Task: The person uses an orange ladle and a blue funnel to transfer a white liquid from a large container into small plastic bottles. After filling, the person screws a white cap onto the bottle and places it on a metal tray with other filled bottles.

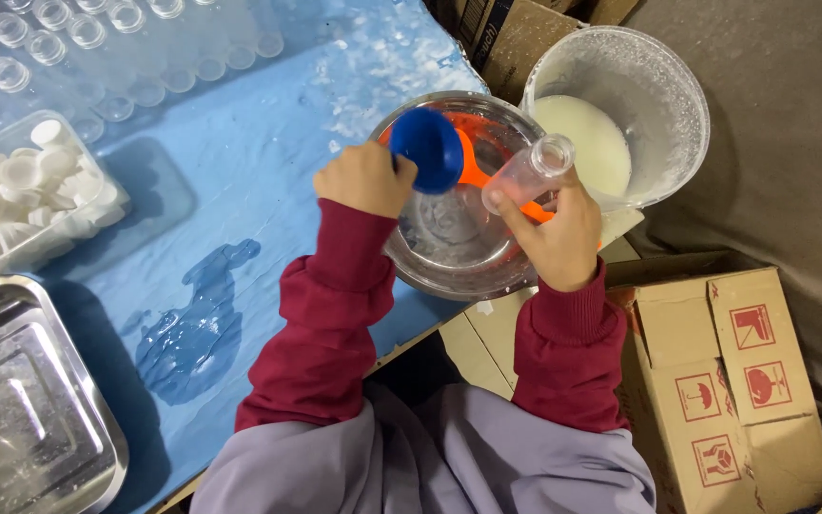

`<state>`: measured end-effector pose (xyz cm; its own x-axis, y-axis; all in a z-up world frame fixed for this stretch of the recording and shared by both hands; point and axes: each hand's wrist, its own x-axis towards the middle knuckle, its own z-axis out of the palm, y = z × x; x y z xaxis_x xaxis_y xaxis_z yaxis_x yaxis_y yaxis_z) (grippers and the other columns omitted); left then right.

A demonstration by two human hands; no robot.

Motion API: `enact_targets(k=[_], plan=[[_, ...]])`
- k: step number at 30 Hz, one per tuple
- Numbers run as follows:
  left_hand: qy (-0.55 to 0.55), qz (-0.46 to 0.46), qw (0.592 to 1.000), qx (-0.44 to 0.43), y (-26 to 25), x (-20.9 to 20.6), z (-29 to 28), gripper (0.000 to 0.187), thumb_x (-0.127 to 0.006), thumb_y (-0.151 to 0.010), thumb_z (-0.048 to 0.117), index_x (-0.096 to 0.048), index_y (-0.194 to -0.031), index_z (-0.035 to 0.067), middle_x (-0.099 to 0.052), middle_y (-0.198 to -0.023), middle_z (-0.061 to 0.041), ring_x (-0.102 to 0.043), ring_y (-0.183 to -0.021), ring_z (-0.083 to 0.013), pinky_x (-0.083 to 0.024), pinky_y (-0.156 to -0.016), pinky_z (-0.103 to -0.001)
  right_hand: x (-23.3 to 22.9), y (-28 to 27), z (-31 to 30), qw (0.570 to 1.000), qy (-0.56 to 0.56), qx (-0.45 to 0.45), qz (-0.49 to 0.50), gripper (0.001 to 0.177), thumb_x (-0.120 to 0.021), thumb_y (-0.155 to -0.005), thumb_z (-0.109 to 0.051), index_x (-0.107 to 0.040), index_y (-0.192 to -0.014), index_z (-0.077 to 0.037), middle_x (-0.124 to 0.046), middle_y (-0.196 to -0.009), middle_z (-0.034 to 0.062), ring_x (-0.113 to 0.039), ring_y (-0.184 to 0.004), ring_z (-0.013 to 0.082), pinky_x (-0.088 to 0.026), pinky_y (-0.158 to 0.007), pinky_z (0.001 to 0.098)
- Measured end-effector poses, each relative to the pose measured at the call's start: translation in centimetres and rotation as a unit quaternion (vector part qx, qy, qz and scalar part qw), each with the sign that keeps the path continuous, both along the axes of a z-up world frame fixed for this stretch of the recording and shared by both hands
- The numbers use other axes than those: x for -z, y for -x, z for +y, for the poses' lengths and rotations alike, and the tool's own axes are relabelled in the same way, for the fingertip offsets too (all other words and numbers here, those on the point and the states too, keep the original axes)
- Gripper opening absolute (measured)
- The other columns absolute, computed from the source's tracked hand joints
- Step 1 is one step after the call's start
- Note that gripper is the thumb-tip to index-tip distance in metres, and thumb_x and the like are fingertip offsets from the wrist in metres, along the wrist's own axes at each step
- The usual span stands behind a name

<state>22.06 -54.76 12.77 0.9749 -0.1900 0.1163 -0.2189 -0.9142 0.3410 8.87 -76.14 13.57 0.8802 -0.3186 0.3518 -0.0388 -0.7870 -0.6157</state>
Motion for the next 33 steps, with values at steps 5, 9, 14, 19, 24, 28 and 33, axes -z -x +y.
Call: enact_targets(k=[5,9,14,19,24,28,33], plan=[[0.092,-0.014,0.996,-0.010,-0.7,-1.2,2.1,0.042,-0.053,-0.093,0.041,-0.068,-0.067,0.011,-0.063,-0.056,-0.010,-0.070,-0.057,-0.0401,-0.055,-0.051,-0.048,2.0,-0.7,1.2,1.000,0.023,-0.007,0.020,0.068,-0.077,-0.086,-0.060,-0.060,-0.116,-0.001,-0.071,-0.095,0.0248,-0.071,-0.076,0.0453,-0.058,-0.068,0.0574],[0.140,-0.003,0.990,0.014,-0.2,-2.3,2.6,0.047,-0.043,-0.101,0.038,-0.063,-0.068,0.012,-0.061,-0.054,-0.008,-0.069,-0.054,-0.0344,-0.056,-0.048,-0.043,1.5,-2.4,3.4,0.979,0.074,0.042,0.187,0.077,-0.077,-0.077,-0.069,-0.058,-0.123,-0.011,-0.074,-0.091,0.0175,-0.074,-0.087,0.0428,-0.059,-0.077,0.0546],[0.100,-0.031,0.994,0.025,1.5,-3.7,1.1,0.044,-0.044,-0.101,0.037,-0.065,-0.072,0.011,-0.062,-0.055,-0.011,-0.070,-0.057,-0.0375,-0.056,-0.051,-0.050,5.5,-3.9,3.7,0.981,0.098,-0.007,0.164,0.072,-0.085,-0.071,-0.061,-0.061,-0.115,-0.009,-0.075,-0.086,0.0139,-0.074,-0.087,0.0406,-0.059,-0.074,0.0542],[0.080,-0.042,0.995,0.052,3.0,-3.6,-0.8,0.044,-0.044,-0.099,0.043,-0.061,-0.070,0.015,-0.060,-0.055,-0.010,-0.070,-0.058,-0.0389,-0.056,-0.053,-0.052,6.4,-4.7,4.8,0.972,0.232,-0.029,0.023,0.069,-0.082,-0.073,-0.071,-0.062,-0.085,-0.006,-0.066,-0.067,0.0146,-0.071,-0.067,0.0370,-0.058,-0.059,0.0447],[0.105,-0.060,0.987,0.108,3.4,-3.4,-1.9,0.045,-0.043,-0.101,0.037,-0.059,-0.066,0.014,-0.059,-0.051,-0.008,-0.069,-0.050,-0.0343,-0.055,-0.047,-0.044,1.7,-4.2,5.6,0.982,0.174,-0.046,0.064,0.060,-0.091,-0.074,-0.063,-0.071,-0.092,-0.009,-0.075,-0.080,0.0100,-0.074,-0.080,0.0319,-0.058,-0.066,0.0405],[0.099,-0.060,0.985,0.124,4.4,-3.7,-2.2,0.044,-0.043,-0.099,0.033,-0.061,-0.065,0.011,-0.060,-0.051,-0.010,-0.069,-0.048,-0.0357,-0.053,-0.044,-0.044,2.6,-4.3,7.4,0.972,0.226,0.003,0.071,0.057,-0.085,-0.079,-0.052,-0.068,-0.105,-0.005,-0.072,-0.089,0.0075,-0.071,-0.091,0.0256,-0.056,-0.076,0.0349],[0.053,-0.076,0.988,0.125,3.9,-2.3,-2.6,0.039,-0.052,-0.096,0.030,-0.064,-0.064,0.011,-0.058,-0.048,-0.008,-0.067,-0.046,-0.0300,-0.053,-0.043,-0.037,5.3,-3.1,4.4,0.962,0.249,-0.041,0.102,0.059,-0.085,-0.073,-0.059,-0.076,-0.105,-0.010,-0.078,-0.095,0.0120,-0.074,-0.098,0.0331,-0.057,-0.087,0.0446]])
